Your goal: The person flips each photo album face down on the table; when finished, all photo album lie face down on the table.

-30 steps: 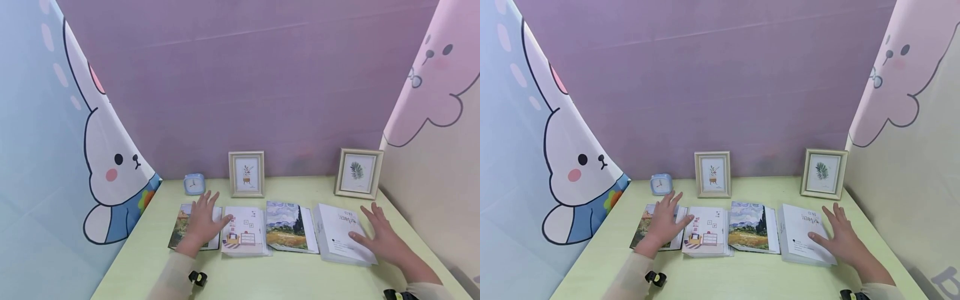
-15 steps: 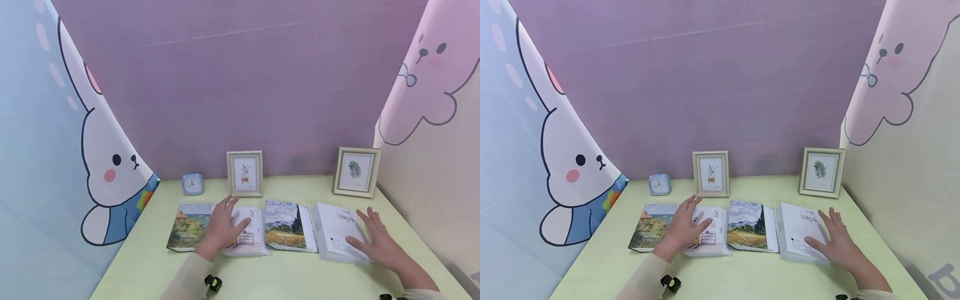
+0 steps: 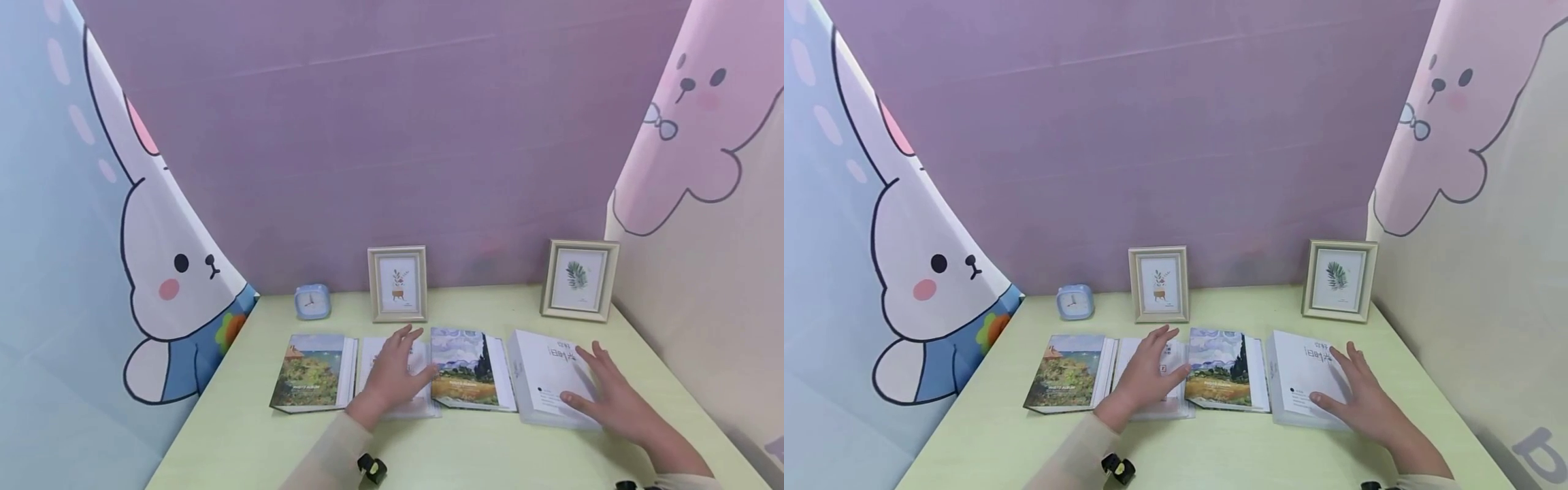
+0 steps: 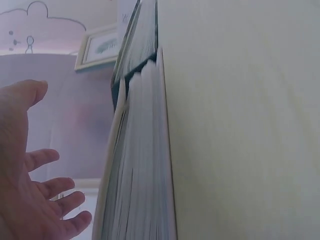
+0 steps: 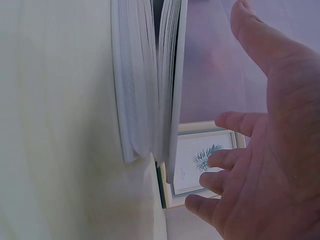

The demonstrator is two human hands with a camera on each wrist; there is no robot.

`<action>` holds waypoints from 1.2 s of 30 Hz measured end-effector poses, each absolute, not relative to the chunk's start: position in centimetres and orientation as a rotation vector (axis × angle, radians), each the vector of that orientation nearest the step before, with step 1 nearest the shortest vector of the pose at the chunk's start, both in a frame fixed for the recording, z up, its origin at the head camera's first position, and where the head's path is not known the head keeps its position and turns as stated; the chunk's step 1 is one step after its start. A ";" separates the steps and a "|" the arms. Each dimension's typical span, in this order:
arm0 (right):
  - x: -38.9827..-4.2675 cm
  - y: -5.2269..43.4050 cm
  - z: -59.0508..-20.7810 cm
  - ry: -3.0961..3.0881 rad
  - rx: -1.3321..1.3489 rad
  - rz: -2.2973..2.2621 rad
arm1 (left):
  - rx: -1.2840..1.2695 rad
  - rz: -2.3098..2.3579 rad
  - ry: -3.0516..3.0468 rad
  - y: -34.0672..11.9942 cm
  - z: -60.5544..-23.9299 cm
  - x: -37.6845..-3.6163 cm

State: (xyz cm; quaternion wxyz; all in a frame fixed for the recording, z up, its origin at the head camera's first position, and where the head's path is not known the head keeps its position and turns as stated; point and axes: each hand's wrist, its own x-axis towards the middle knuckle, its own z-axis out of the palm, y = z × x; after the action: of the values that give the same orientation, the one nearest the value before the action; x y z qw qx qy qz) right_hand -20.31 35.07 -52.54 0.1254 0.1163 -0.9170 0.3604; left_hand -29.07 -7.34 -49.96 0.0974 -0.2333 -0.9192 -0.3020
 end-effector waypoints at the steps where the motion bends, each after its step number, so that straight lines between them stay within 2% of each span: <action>1: -20.3 35.1 -52.6 -2.666 0.346 1.048 | -0.692 -0.913 -2.734 -7.0 -49.9 -28.9; 36: -20.0 35.5 -53.6 -2.579 0.336 1.014 | -0.838 -1.341 -2.721 1.6 -51.0 -26.0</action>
State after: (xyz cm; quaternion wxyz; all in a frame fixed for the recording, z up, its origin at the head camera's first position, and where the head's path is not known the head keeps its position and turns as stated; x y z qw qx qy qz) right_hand -19.96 35.50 -53.58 0.1741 0.1185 -0.9098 0.3576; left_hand -26.00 1.60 -50.97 -0.0026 -0.2664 -0.8645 -0.4262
